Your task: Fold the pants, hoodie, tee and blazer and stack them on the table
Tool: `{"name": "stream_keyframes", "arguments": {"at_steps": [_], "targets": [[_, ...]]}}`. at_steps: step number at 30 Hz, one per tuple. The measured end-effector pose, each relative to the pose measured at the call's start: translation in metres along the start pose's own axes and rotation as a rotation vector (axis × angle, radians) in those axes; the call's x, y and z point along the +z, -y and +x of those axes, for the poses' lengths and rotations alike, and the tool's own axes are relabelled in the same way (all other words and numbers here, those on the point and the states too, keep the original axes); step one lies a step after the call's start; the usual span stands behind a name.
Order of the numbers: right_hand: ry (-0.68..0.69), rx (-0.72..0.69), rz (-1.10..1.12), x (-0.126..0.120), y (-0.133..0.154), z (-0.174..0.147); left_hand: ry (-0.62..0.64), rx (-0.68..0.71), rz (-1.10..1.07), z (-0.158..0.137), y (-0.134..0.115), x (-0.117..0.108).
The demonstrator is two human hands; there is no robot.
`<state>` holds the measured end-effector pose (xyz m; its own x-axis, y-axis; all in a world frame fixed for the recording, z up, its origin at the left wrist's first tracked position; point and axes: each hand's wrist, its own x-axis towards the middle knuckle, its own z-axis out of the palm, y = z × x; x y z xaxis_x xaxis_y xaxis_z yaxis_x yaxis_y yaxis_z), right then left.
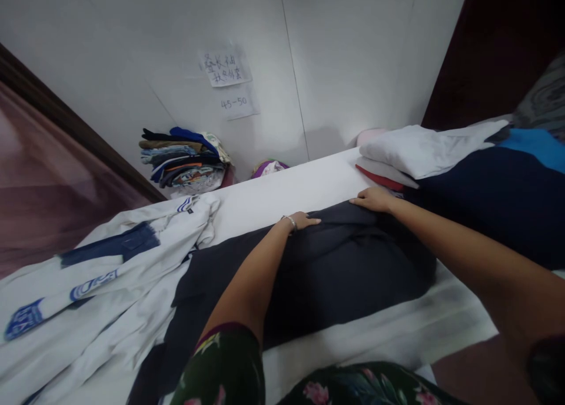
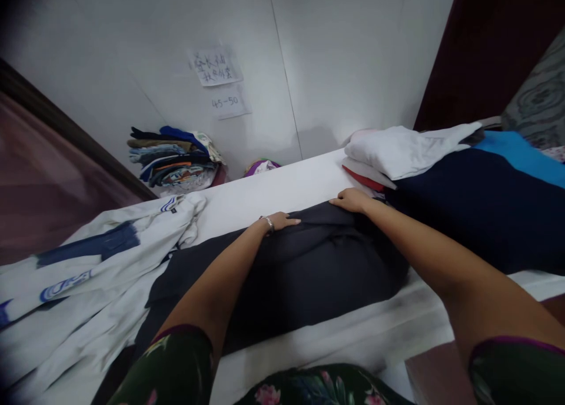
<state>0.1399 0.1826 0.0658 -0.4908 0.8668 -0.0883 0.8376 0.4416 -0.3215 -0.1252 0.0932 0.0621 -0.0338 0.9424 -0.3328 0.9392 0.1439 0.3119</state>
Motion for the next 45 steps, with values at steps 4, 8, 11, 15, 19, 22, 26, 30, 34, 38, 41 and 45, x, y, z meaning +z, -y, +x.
{"name": "stream_keyframes", "arguments": {"at_steps": [4,8,11,15,19,22,26,30,34,38,41,45], "targets": [[0.02,0.098,-0.114,0.017,0.003,0.024,0.074,-0.079,0.093,0.011,0.002,0.003],[-0.068,0.037,-0.042,0.02,-0.005,0.024,-0.067,-0.082,0.159,0.0,0.01,-0.003],[-0.079,-0.067,0.022,0.018,-0.017,0.015,-0.354,0.095,0.184,-0.026,0.011,-0.001],[-0.073,-0.161,0.1,0.018,-0.03,0.006,-0.416,0.487,0.231,-0.066,-0.004,0.024],[-0.072,-0.156,0.072,0.02,-0.028,0.004,-0.362,0.545,0.396,-0.082,-0.022,0.05],[-0.097,-0.133,0.063,0.018,-0.025,0.005,-0.356,0.448,0.422,-0.08,-0.027,0.046],[-0.167,-0.112,0.109,0.007,-0.027,0.004,-0.394,0.464,0.239,-0.087,-0.023,0.025],[-0.143,-0.135,0.059,0.007,-0.029,-0.005,-0.341,0.575,0.217,-0.104,-0.017,0.035],[-0.057,-0.223,-0.146,0.033,-0.024,-0.021,-0.248,0.612,0.279,-0.11,-0.016,0.065],[-0.063,-0.204,-0.195,0.05,-0.021,-0.03,-0.304,0.633,0.117,-0.106,-0.008,0.056],[-0.045,-0.159,-0.182,0.047,-0.02,-0.026,-0.457,0.51,0.102,-0.096,0.01,0.031],[-0.062,-0.105,-0.199,0.044,-0.017,-0.02,-0.501,0.073,0.184,-0.078,0.045,0.015]]}}
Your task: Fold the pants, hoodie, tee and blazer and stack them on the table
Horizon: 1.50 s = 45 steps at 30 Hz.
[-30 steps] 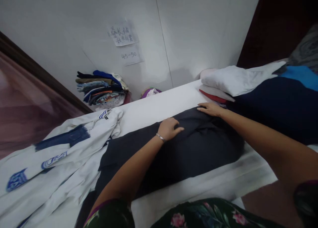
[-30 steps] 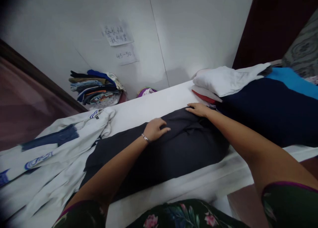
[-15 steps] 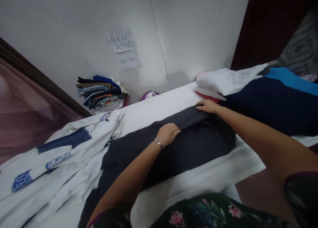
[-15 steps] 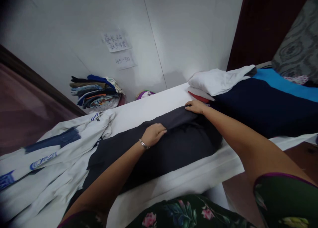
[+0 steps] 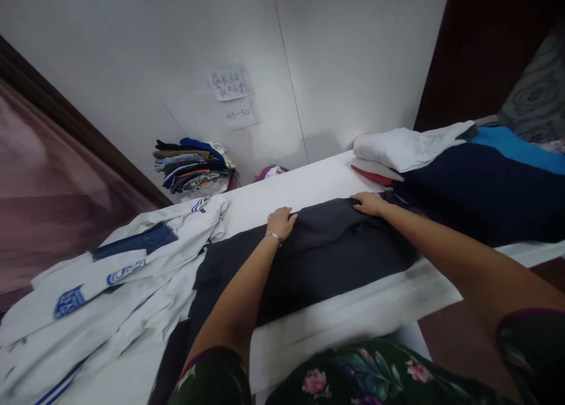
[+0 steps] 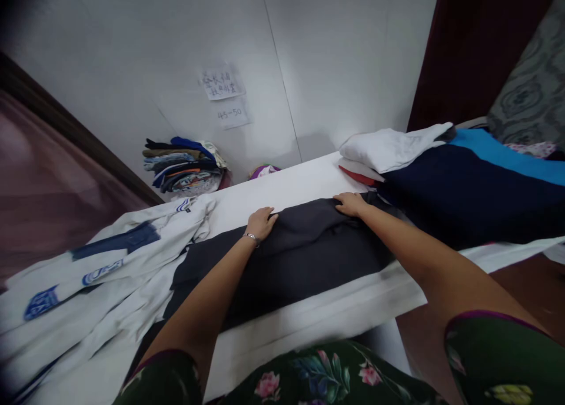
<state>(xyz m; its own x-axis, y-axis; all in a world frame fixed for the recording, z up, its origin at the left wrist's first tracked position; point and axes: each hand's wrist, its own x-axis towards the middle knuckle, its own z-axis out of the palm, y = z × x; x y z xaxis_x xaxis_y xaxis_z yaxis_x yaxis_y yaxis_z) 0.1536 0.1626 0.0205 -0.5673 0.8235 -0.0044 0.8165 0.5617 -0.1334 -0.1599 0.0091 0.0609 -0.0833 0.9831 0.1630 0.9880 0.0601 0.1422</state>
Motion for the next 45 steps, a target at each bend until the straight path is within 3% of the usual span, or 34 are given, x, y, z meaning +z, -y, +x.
{"name": "stream_keyframes", "arguments": {"at_steps": [3,9,13,17,20,23,25,31,37,42,45], "targets": [[-0.003,0.013,-0.012,0.005,0.001,-0.002,0.132,-0.187,0.098,0.001,0.024,0.009],[-0.029,0.001,-0.027,0.02,-0.002,-0.012,0.165,-0.241,0.133,-0.015,0.052,0.013],[-0.045,0.001,-0.037,0.024,-0.003,-0.012,0.186,-0.272,0.152,-0.015,0.058,0.012],[-0.053,0.003,-0.044,0.027,-0.004,-0.011,0.019,-0.197,0.149,-0.014,0.039,0.006],[-0.055,0.007,-0.041,0.028,-0.005,-0.011,-0.135,0.036,0.04,-0.031,0.015,0.004],[-0.053,0.008,-0.037,0.029,-0.006,-0.011,-0.09,0.244,-0.062,-0.06,-0.001,0.006],[-0.048,0.006,-0.034,0.028,-0.006,-0.011,-0.015,0.288,-0.061,-0.078,-0.001,0.008],[-0.023,0.028,-0.042,0.024,-0.003,-0.012,0.152,0.16,0.079,-0.094,0.023,0.0],[-0.019,0.032,-0.062,0.022,0.0,-0.016,0.178,0.201,0.133,-0.114,0.019,0.002],[0.002,0.05,-0.061,0.014,0.003,-0.015,0.312,0.155,-0.012,-0.118,0.024,-0.002],[-0.002,0.084,-0.067,0.003,0.018,-0.005,0.251,0.065,-0.088,-0.101,0.026,-0.014]]}}
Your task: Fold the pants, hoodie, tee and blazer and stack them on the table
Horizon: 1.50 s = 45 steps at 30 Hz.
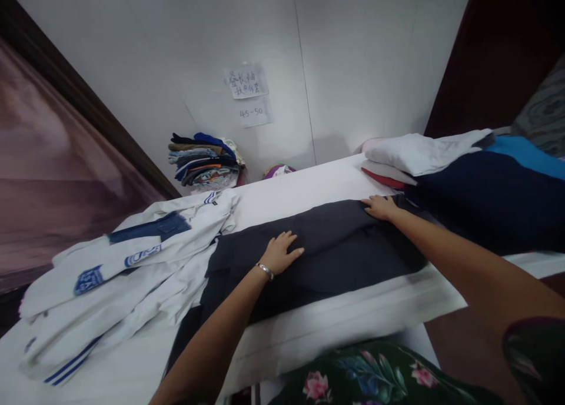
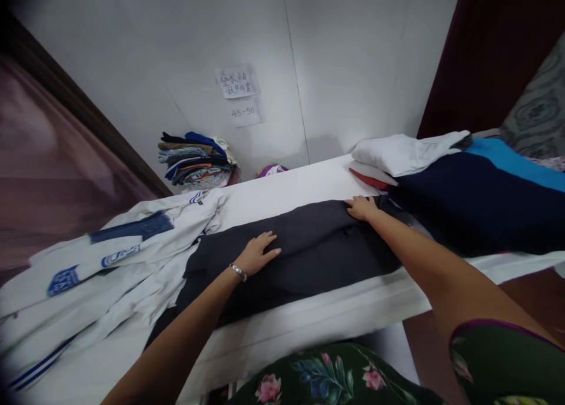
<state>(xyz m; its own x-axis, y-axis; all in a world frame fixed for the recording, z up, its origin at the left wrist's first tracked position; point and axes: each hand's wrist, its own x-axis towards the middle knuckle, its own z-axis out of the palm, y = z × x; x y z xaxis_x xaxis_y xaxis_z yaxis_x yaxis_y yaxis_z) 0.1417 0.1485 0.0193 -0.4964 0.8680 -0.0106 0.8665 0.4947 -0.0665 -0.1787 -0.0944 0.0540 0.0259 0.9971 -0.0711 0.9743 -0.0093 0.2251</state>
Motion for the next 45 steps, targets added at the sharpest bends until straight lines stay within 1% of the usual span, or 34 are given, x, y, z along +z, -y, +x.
{"name": "stream_keyframes", "arguments": {"at_steps": [3,5,7,9,11,12,14,17,20,22,25,28,30,32,33,35,38,40,42,43,45], "targets": [[-0.052,-0.034,0.014,-0.011,0.026,0.009,-0.143,-0.06,0.04,0.023,-0.005,-0.008],[-0.032,-0.061,0.034,-0.013,0.041,0.01,-0.173,-0.076,0.095,0.038,-0.009,-0.003],[0.037,-0.045,0.043,-0.009,0.049,0.004,-0.134,-0.123,0.139,0.047,-0.008,0.009],[0.09,-0.007,0.038,-0.001,0.047,-0.007,-0.061,-0.178,0.16,0.051,-0.003,0.024],[0.08,0.006,0.035,0.009,0.042,-0.018,-0.012,-0.204,0.166,0.052,0.005,0.035],[0.066,0.008,0.042,0.012,0.039,-0.022,-0.007,-0.204,0.172,0.052,0.008,0.038],[0.042,0.011,0.074,0.017,0.036,-0.024,-0.008,-0.201,0.191,0.052,0.011,0.04],[0.032,0.019,0.141,0.019,0.036,-0.019,0.014,-0.212,0.211,0.053,0.009,0.036],[-0.001,0.013,0.216,0.015,0.039,-0.013,0.01,-0.234,0.234,0.052,0.004,0.032],[-0.036,0.012,0.291,0.008,0.038,-0.015,-0.002,-0.251,0.244,0.05,0.001,0.032],[-0.128,0.042,0.418,-0.011,0.025,-0.026,0.002,-0.263,0.241,0.048,-0.001,0.032],[-0.257,0.103,0.53,-0.028,-0.007,-0.053,0.002,-0.26,0.246,0.048,-0.002,0.032],[-0.34,0.177,0.692,-0.03,-0.034,-0.079,0.005,-0.258,0.248,0.049,-0.002,0.032],[-0.38,0.278,0.865,-0.023,-0.057,-0.108,0.009,-0.26,0.246,0.05,-0.002,0.033],[-0.386,0.311,0.899,-0.017,-0.065,-0.123,0.01,-0.26,0.244,0.05,-0.002,0.033],[-0.392,0.311,0.846,-0.005,-0.071,-0.149,0.005,-0.259,0.245,0.05,-0.002,0.034],[-0.436,0.187,0.658,0.008,-0.058,-0.172,-0.005,-0.257,0.246,0.05,-0.003,0.034],[-0.46,0.085,0.529,0.01,-0.043,-0.174,-0.01,-0.257,0.25,0.049,-0.004,0.034],[-0.438,0.02,0.393,0.012,-0.029,-0.167,-0.017,-0.267,0.256,0.049,-0.004,0.034],[-0.413,0.017,0.327,0.013,-0.024,-0.161,-0.026,-0.281,0.259,0.048,-0.004,0.034],[-0.365,0.061,0.213,0.016,-0.017,-0.151,-0.048,-0.332,0.255,0.048,-0.004,0.034]]}}
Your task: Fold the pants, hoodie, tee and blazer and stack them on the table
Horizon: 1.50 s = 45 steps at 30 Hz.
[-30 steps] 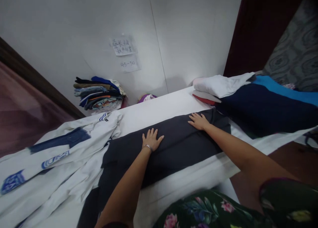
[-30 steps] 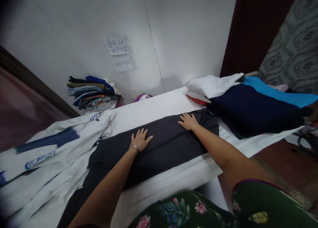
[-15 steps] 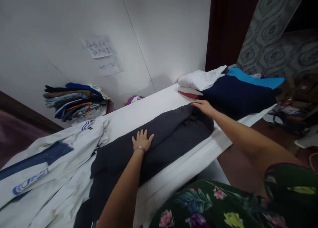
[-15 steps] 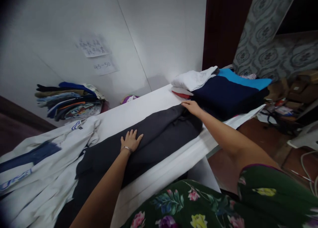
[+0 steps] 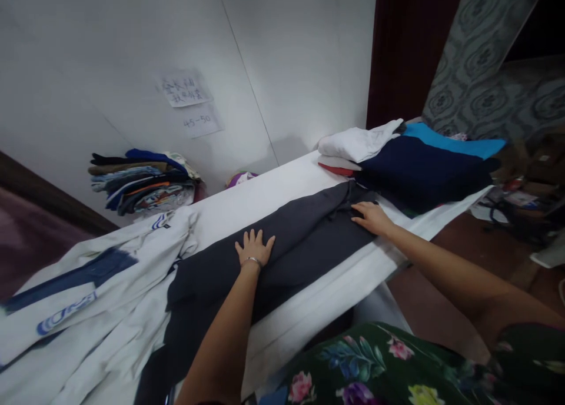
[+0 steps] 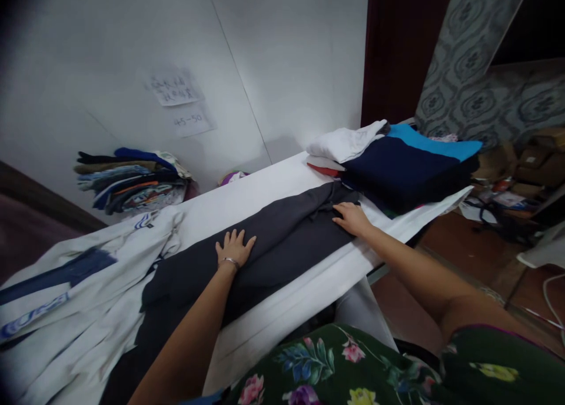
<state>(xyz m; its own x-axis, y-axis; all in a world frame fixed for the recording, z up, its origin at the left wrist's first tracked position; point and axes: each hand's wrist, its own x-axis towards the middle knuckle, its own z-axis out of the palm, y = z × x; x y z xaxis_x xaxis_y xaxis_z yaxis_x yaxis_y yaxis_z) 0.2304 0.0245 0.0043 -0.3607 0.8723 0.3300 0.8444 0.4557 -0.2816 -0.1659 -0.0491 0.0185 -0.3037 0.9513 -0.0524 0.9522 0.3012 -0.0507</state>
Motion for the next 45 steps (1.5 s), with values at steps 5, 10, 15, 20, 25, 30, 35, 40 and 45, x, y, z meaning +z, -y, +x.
{"name": "stream_keyframes", "arguments": {"at_steps": [5,10,15,20,25,30,35,40,45], "targets": [[0.023,0.082,-0.121,0.008,0.005,0.005,0.007,-0.09,-0.037,0.0,0.0,0.0],[-0.117,-0.029,-0.07,0.004,0.025,0.009,0.01,-0.092,-0.048,-0.001,-0.001,0.001],[-0.151,-0.139,-0.022,0.006,0.05,0.04,0.007,-0.093,-0.051,-0.001,0.0,0.001],[-0.247,0.026,0.163,0.002,0.038,0.061,0.0,-0.088,-0.062,0.0,0.001,0.003],[-0.012,-0.168,0.082,0.019,0.029,0.024,0.008,-0.091,-0.077,0.001,0.0,0.003],[0.138,-0.193,-0.038,0.026,0.036,-0.001,0.013,-0.087,-0.081,0.001,0.0,0.002],[0.027,-0.186,-0.032,0.005,0.057,0.025,0.004,-0.084,-0.077,0.002,0.001,0.003],[0.126,-0.113,-0.126,0.016,0.074,0.064,0.008,-0.096,-0.071,0.002,0.0,0.003],[0.347,-0.035,-0.134,0.045,0.073,0.085,0.005,-0.106,-0.072,0.003,0.001,0.003]]}}
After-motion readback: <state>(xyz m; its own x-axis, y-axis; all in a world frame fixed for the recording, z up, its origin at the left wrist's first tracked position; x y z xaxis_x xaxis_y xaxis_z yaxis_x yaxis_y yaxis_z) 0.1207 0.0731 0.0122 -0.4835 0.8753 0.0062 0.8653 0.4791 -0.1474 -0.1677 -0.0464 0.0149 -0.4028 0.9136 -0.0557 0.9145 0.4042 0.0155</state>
